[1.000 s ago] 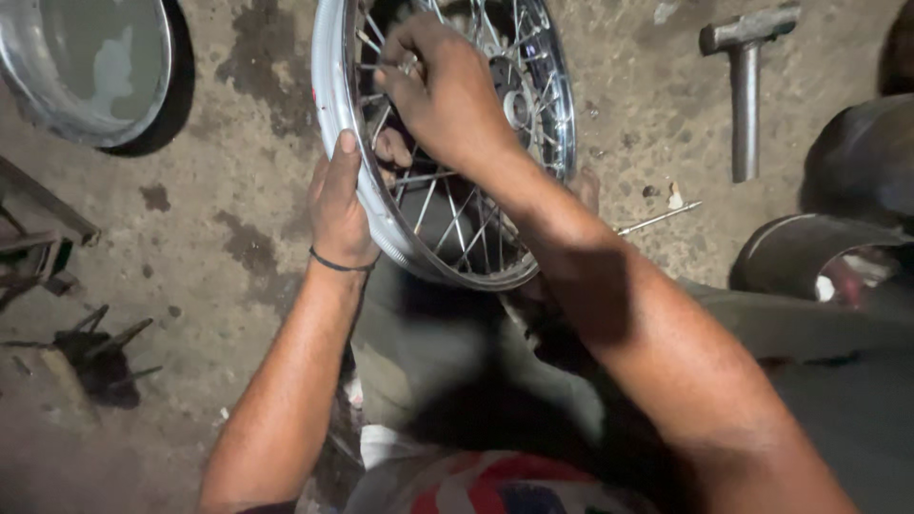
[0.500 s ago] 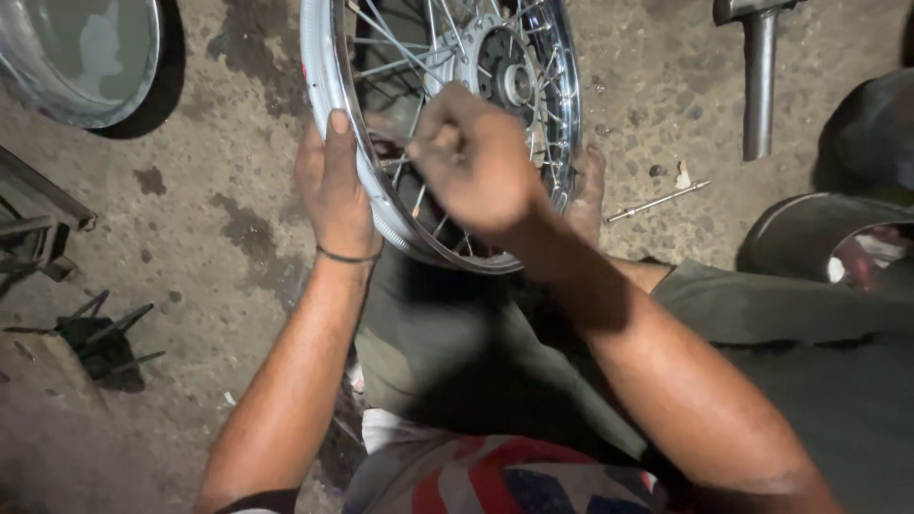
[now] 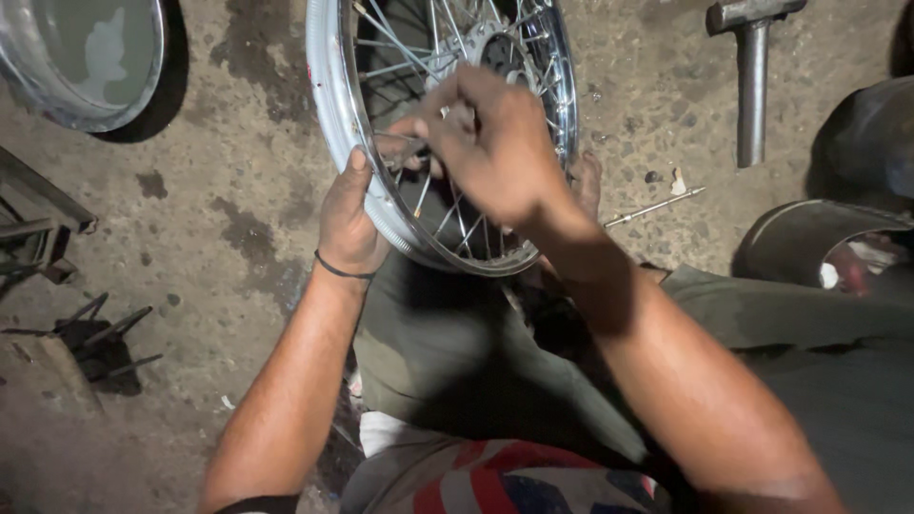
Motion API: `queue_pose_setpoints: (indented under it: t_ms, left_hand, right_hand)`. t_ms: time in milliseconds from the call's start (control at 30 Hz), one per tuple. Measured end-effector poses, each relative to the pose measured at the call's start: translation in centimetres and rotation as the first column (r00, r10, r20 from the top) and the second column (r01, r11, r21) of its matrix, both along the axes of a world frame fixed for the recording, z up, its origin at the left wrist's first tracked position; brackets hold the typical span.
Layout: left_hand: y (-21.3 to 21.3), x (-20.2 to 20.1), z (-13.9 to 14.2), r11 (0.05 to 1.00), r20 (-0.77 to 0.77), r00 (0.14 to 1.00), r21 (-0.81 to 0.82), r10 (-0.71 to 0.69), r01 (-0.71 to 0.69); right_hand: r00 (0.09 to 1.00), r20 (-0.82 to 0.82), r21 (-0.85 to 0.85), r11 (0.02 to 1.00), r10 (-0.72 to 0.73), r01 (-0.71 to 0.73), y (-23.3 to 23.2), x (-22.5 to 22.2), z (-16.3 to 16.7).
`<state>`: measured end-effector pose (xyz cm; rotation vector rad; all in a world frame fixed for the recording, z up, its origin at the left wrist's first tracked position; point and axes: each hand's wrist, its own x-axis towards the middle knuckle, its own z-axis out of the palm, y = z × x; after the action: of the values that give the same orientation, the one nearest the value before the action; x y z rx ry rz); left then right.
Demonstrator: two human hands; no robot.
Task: The person is sitting on the floor in a workshop, working on a motorcycle wheel. They are using their hands to tighten the spokes and adjust the rim of the wheel.
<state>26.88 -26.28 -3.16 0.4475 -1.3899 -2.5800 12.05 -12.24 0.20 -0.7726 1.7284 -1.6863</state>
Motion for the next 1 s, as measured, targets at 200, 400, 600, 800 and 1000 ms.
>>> queue_pose_setpoints:
  t_ms: [200,400,600,800,1000]
  left_hand:
    - [-0.3,0.3,-1.0,0.995,-0.058,0.998,-0.101,0.010,-0.016]
    - [0.1,0.1,-0.1,0.976,-0.036,0.997,-0.205,0.062,-0.068]
    - [0.3,0.0,1.1,0.993,-0.055,0.998,-0.109,0.041,-0.047]
    - [0.1,0.1,0.7,0.971,-0.009,0.998,-0.231,0.064,-0.064]
    - [-0.5,0.9,-1.5,0.979,-0.017,0.999,-0.202,0.035,-0.037]
  right_hand:
    - [0.982,-0.093,-0.147,0.978,-0.165,0.150,1.1,5.6,1.4]
    - [0.822,-0.569,0.044,0.997,-0.024,0.060,2.3,5.6,0.2]
    - [0.856,-0.516,0.256,0.947,-0.037,0.195,2.0,4.9,3.2]
    - [0.966,-0.202,0.028,0.985,-0.162,0.171,2.0,8.9,0.9]
    - [1.000,-0.012,0.077,0.997,-0.003,0.004,1.3,1.7,-0.2]
